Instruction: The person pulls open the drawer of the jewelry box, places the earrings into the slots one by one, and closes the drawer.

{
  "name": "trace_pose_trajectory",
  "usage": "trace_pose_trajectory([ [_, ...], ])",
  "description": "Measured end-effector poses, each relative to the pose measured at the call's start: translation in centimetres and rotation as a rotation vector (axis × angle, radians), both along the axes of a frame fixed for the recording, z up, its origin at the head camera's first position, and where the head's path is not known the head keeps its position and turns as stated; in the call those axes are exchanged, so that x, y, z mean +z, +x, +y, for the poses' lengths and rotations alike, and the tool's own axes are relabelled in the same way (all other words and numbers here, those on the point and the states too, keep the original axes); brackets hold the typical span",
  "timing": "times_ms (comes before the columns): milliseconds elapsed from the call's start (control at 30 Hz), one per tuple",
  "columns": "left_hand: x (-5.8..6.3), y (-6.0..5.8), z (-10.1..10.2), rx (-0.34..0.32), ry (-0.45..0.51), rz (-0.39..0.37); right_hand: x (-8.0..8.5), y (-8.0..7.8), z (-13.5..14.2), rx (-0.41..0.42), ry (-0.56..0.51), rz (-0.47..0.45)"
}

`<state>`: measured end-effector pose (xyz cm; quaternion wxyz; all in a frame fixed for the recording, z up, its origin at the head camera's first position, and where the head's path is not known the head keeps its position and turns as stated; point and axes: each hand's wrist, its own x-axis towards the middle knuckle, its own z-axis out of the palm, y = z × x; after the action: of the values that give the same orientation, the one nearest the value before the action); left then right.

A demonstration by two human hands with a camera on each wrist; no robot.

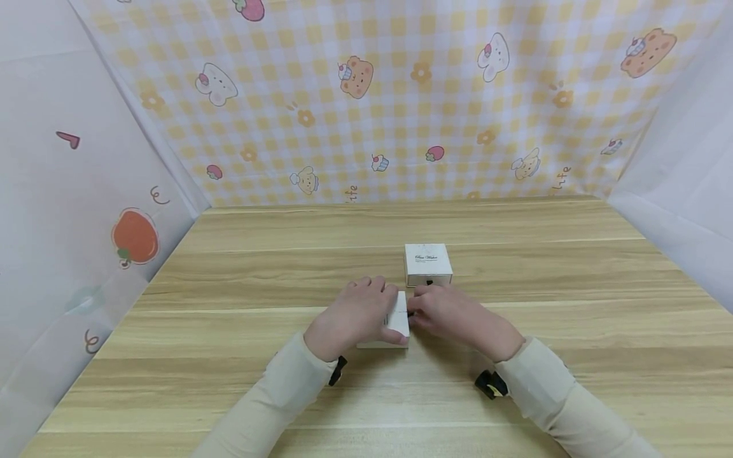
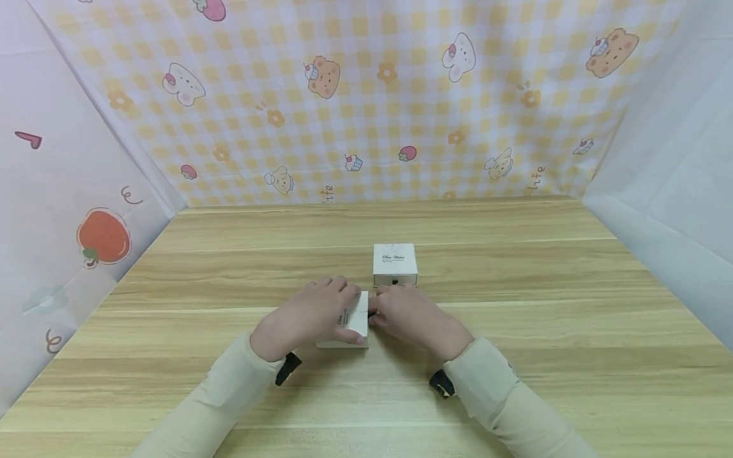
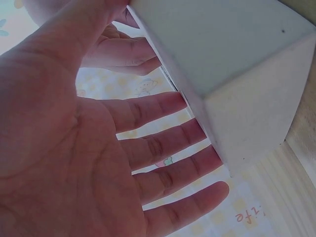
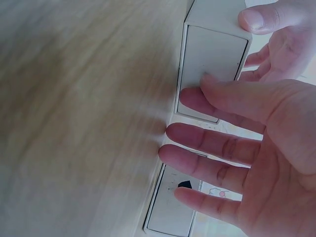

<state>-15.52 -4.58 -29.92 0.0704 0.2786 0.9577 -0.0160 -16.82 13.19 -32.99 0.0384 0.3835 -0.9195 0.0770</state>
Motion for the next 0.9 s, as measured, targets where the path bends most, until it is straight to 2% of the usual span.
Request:
trace_pose_trajectory([
  [533,0.16,0.13,-0.05,0.003,0.006,-0.009,0.35,-0.09,0.27,-0.011,-0.008,-0.084],
  [900,0.16,0.15,-0.08,-0.011,0.009,0.014,0.57,-0.26,0.8,-0.008,-0.004,-0.118],
])
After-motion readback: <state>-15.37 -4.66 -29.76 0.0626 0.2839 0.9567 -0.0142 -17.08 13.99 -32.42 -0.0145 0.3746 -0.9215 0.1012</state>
